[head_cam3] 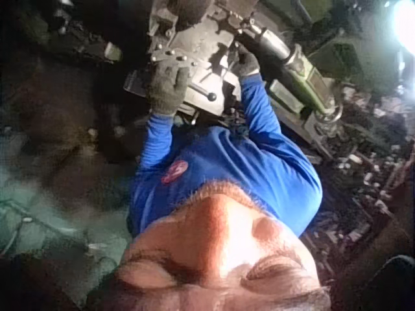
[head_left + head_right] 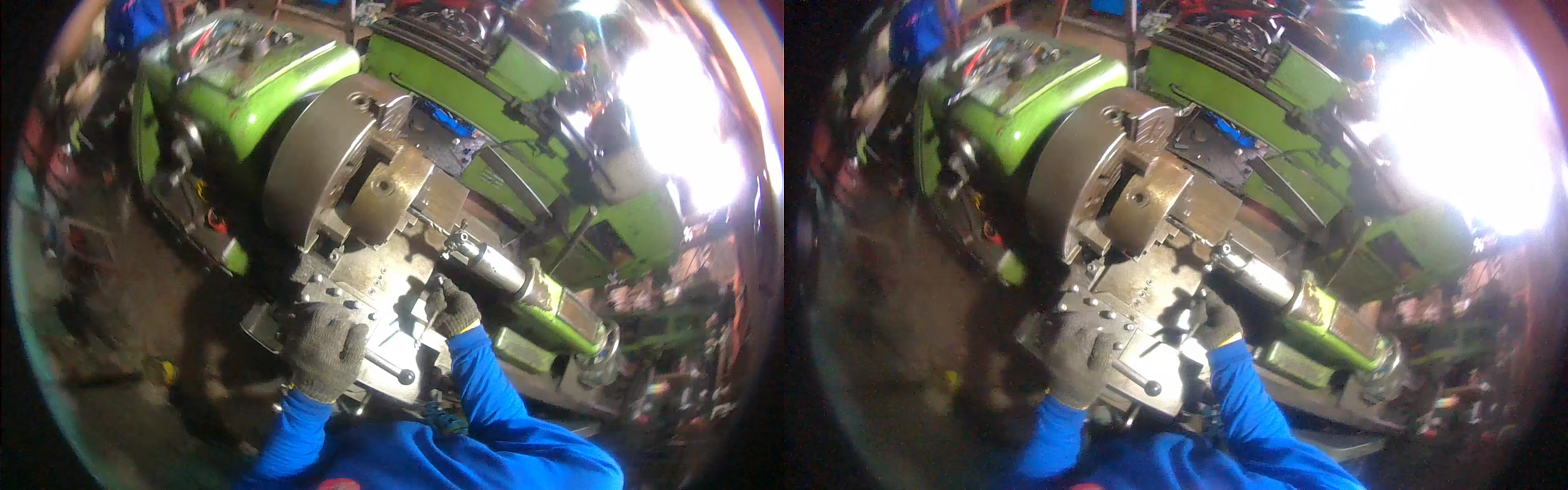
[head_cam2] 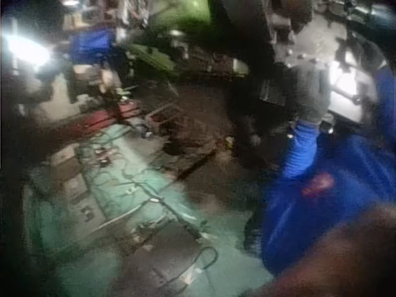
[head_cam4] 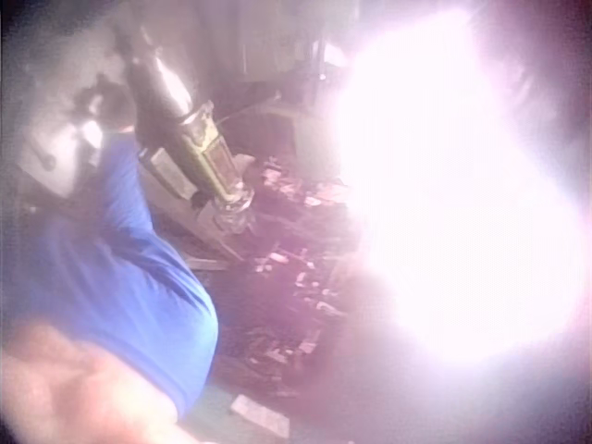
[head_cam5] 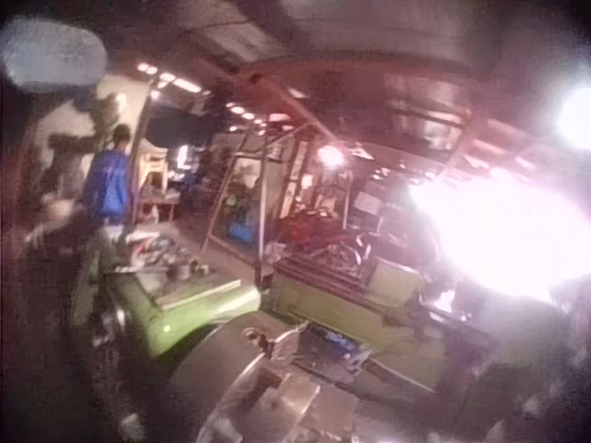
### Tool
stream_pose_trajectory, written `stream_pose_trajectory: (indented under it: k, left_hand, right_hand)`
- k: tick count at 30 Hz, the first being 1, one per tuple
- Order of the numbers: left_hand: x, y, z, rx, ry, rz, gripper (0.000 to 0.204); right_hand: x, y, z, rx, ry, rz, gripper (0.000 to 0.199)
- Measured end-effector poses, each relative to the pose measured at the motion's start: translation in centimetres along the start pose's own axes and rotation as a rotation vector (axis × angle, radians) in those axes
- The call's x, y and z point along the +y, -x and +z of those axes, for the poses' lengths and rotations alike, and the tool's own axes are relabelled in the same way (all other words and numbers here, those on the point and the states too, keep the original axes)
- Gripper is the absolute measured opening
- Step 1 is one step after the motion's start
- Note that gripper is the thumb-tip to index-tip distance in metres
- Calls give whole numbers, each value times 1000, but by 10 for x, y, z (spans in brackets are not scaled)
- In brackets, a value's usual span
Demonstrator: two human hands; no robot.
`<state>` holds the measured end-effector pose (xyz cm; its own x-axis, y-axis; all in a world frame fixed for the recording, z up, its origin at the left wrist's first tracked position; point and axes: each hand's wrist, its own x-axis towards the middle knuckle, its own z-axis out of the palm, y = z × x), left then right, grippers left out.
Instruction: The person operates a green industrial lathe, using a wrench to tighten the chuck and adjusting the tool post with a handwheel. They repeatedly engage the machine to cut a metal workpiece, then stop to inspect the surface and clear metal shavings by hand.
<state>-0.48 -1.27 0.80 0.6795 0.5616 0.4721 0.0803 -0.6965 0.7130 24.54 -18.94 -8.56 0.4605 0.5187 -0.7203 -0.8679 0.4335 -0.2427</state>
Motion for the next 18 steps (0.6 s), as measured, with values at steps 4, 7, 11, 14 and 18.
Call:
stream_pose_trajectory:
  k: [4, 7, 11, 14, 18]
  left_hand:
    - [13, -8, 4, -48, -130, -46, 14]
    - [18, -9, 6, -81, -286, 8, 16]
    - [-11, 6, 19, -82, -303, 31, 22]
    - [2, 5, 32, 135, -70, -64, 27]
    - [-8, 4, 33, 108, 13, 37, 22]
  right_hand:
    - [-9, -57, -17, -77, -294, 90, 23]
    - [1, -61, 18, -79, -288, -52, 32]
    - [14, -160, -57, -429, 57, -307, 30]
    - [13, -108, -4, -65, 1197, -687, 39]
    - [-2, -96, 24, 284, 1909, -726, 50]
